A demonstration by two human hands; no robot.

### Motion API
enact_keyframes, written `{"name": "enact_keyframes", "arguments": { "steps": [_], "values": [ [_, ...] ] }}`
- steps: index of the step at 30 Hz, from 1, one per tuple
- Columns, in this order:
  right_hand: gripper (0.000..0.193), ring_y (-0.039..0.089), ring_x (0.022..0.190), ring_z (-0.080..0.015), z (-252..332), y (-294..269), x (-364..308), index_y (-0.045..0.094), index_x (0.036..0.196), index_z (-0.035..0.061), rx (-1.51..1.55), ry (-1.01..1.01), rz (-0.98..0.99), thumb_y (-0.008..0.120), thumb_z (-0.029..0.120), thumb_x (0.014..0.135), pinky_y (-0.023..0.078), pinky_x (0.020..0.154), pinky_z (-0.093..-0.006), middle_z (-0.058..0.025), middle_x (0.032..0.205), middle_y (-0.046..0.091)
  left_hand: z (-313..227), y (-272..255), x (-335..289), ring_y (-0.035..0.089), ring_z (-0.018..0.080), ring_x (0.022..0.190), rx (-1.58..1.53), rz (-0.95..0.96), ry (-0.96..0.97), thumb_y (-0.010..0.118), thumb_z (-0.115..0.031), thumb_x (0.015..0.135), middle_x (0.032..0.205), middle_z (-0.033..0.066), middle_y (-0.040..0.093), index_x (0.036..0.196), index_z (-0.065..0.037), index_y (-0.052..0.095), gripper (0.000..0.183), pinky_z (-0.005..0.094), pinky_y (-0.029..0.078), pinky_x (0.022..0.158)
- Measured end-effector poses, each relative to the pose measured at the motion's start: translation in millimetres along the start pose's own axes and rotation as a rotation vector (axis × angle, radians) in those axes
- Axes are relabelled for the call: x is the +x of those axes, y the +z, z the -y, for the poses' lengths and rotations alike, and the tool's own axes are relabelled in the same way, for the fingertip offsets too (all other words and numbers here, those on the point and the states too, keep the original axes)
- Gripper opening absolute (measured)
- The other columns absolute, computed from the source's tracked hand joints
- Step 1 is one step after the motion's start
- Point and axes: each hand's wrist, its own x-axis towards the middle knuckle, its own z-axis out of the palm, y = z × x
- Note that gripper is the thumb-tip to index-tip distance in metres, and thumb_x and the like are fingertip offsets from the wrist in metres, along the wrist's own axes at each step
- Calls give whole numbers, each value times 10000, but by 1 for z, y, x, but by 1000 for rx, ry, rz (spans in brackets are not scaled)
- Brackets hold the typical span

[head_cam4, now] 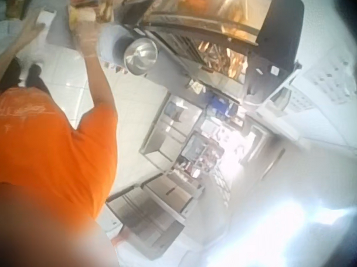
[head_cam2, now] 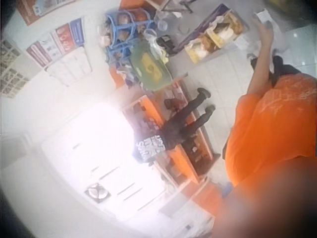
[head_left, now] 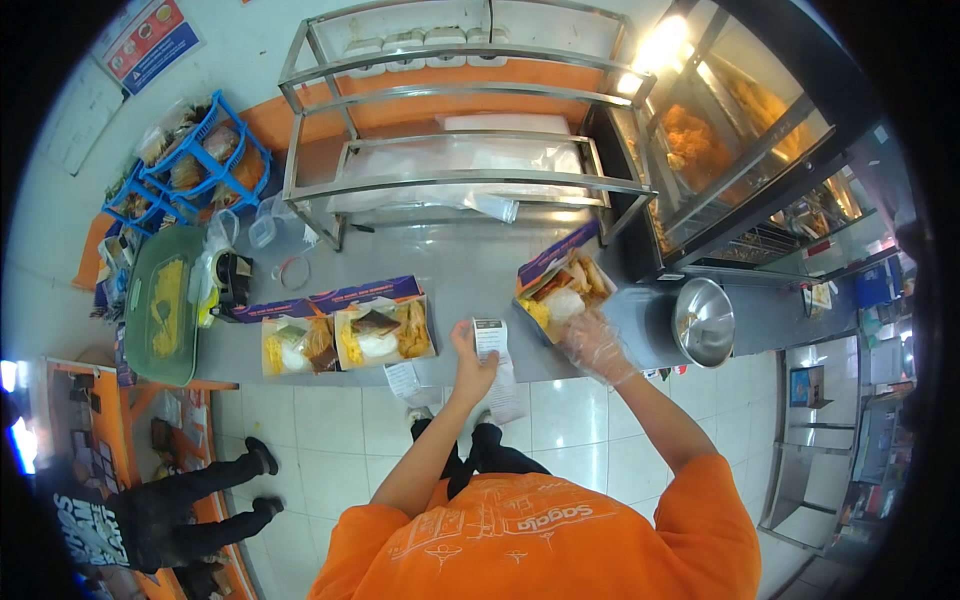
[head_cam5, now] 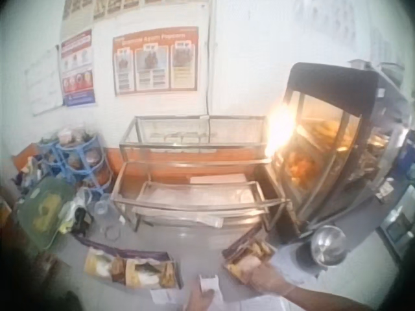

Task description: The person assembles food orders by reading a printed receipt, cutting fried chicken on a cutting board, and placing chicken, rice, and buns into takeaway boxes. They repeatedly check the receipt, retrieve items from a heated display and a cooler, and pack multiple orders into boxes on the counter.

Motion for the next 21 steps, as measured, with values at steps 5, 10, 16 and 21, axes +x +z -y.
{"name": "enact_keyframes", "arguments": {
  "steps": [5,10,16,21],
  "values": [
    [158,599,830,-309,-10,15,29,667,830,85,675,88,-405,621,235,812,464,768,-415,-98,781,615,11,27,-6,366,340,1330,153,281,-35,563,68,783,1432,228,351,1304,20,417,543,340,307,1083],
    [170,599,840,-333,14,28,53,654,878,40,202,241,-153,588,197,859,482,782,-401,-138,849,618,-11,87,11,439,425,1211,347,0,-44,593,21,765,1314,251,433,1308,23,364,589,433,372,1011],
    [267,521,1093,-256,52,-13,40,585,1118,39,697,384,-714,565,219,921,405,966,-368,-159,1122,555,-82,42,-10,599,315,952,713,-211,-11,584,-7,799,1217,196,463,1184,-20,432,414,375,482,789],
    [441,438,1195,-282,83,-87,69,430,1295,12,1092,644,-1281,577,193,921,321,1044,-401,-179,1306,428,-154,-9,-60,419,301,1231,100,607,35,565,-99,824,1334,158,378,1285,-16,403,495,412,368,991]
  ]
}}
